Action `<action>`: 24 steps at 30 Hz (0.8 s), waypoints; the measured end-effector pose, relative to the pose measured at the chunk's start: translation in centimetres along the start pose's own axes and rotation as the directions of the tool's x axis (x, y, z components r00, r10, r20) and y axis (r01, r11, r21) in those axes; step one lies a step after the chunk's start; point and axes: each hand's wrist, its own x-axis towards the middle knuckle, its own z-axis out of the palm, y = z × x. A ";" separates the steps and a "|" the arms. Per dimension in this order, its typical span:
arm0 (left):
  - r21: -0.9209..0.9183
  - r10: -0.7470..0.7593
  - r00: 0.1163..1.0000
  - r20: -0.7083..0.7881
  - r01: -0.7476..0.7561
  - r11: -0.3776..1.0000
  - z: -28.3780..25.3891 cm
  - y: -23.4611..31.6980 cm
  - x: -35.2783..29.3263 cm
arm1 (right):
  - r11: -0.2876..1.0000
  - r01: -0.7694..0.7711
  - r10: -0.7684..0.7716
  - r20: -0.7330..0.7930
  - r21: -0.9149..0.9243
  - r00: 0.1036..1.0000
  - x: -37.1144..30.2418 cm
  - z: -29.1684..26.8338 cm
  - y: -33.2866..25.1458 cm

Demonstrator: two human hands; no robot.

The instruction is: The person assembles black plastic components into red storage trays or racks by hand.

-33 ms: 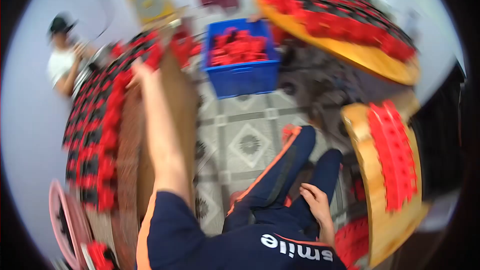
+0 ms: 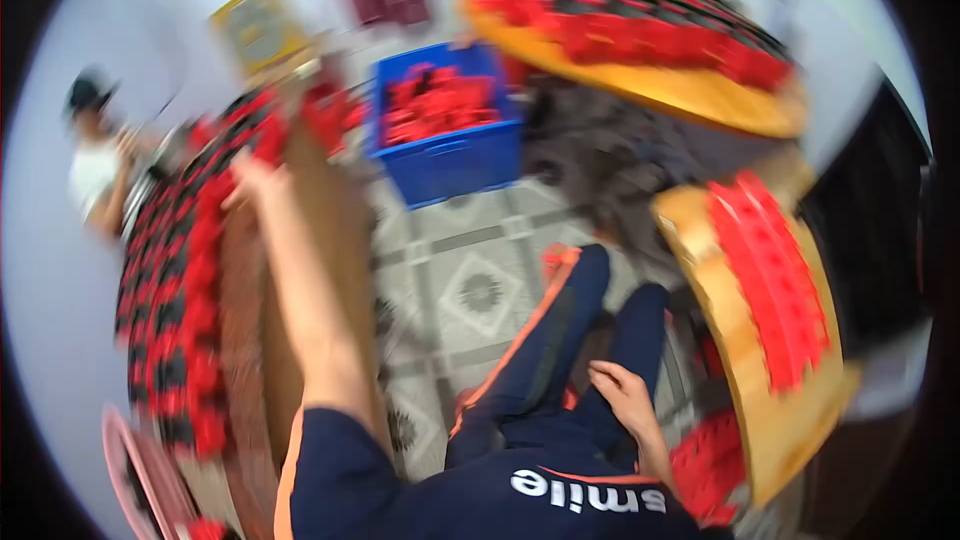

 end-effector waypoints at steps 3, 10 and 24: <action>0.259 0.384 0.916 -0.116 -0.345 0.902 2.8 -1.2 -13.6 | 0.993 0.084 -0.087 -0.038 -0.082 0.995 -1.0 -1.1 0.5; 0.106 0.081 0.690 0.719 -0.224 0.969 8.5 -12.8 -41.9 | 0.903 0.235 -0.314 -0.181 -0.360 0.932 -6.0 -5.4 -4.4; -0.171 0.045 -0.281 0.959 -0.444 0.880 26.3 -27.0 -75.5 | 0.880 0.068 -0.448 -0.868 -0.471 -0.213 -11.5 -42.0 -14.7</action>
